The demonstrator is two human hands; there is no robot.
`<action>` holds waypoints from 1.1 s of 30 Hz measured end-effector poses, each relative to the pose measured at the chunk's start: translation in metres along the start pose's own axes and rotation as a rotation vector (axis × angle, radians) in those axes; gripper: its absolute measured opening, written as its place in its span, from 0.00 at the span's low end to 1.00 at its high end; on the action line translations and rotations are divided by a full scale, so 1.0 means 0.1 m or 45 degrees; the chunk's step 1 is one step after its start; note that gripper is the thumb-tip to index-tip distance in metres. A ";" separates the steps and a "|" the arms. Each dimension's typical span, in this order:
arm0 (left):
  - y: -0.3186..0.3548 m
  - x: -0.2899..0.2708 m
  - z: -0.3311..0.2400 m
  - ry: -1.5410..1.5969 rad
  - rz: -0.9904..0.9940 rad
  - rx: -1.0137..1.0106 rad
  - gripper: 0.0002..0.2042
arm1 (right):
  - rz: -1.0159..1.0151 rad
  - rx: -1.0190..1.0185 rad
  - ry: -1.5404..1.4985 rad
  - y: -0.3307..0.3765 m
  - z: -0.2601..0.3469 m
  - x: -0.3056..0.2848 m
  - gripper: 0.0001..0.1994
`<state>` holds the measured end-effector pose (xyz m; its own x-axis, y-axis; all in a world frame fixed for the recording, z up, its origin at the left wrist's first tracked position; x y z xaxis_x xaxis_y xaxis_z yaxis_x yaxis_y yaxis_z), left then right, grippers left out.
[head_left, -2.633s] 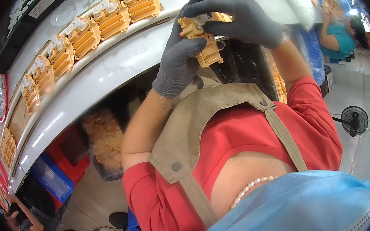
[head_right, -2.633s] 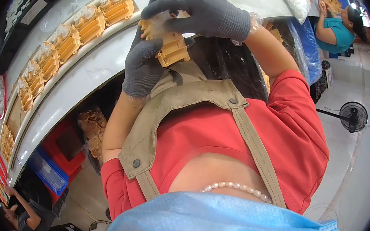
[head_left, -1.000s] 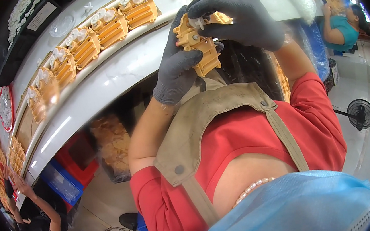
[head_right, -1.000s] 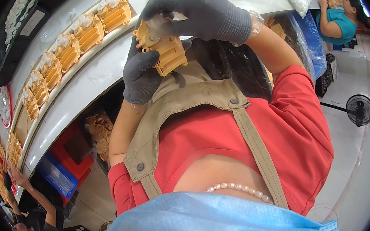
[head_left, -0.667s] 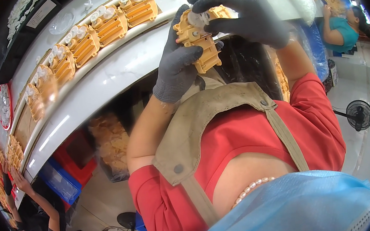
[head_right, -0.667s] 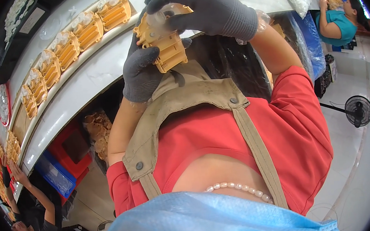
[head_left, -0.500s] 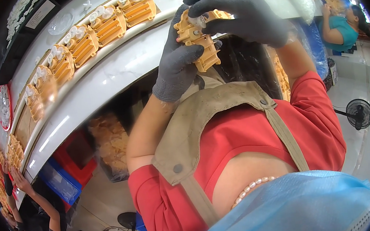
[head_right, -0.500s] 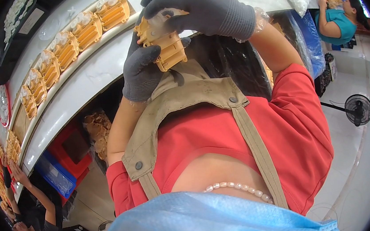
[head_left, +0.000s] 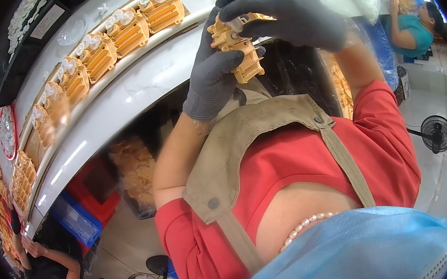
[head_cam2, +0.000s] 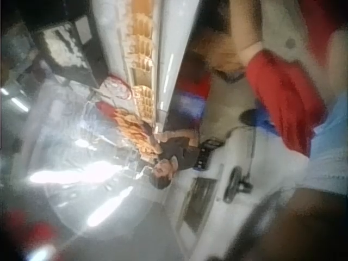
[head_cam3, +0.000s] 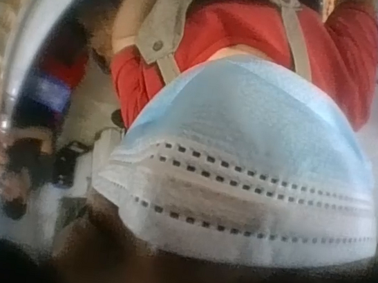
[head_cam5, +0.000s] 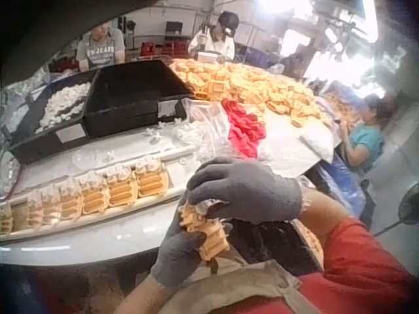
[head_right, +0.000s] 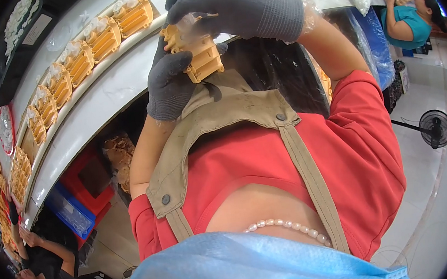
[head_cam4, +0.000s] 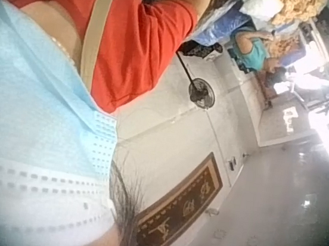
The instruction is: The person assembles plastic toy components by hand, fitting a white plastic insert into a tan plastic housing.
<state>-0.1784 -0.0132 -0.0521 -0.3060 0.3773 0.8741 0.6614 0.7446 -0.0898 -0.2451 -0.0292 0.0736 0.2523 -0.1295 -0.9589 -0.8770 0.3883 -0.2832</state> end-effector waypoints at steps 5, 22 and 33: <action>0.00 -0.04 0.01 0.015 0.023 -0.002 0.35 | 0.228 0.468 -0.331 -0.09 -0.08 -0.12 0.22; 0.04 -0.15 0.07 0.074 -0.219 0.100 0.27 | 0.011 1.524 -0.682 1.56 -0.98 1.04 0.28; 0.03 -0.16 0.15 0.027 -0.239 0.100 0.33 | -0.185 1.402 -1.938 1.24 -0.14 0.97 0.14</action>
<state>-0.1816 -0.0083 -0.0733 -0.4039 0.2166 0.8888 0.5387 0.8416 0.0397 -0.3355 -0.0065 -0.0540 0.9310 0.3614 0.0520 -0.3552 0.8637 0.3576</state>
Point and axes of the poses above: each hand's wrist, its own y-axis away from the middle knuckle, its own x-axis out of the palm, z = x × y, the point moved 7 cm from there along -y, towards the middle knuckle, and after that the axes turned 4 degrees about z, right-handed, at the moved point
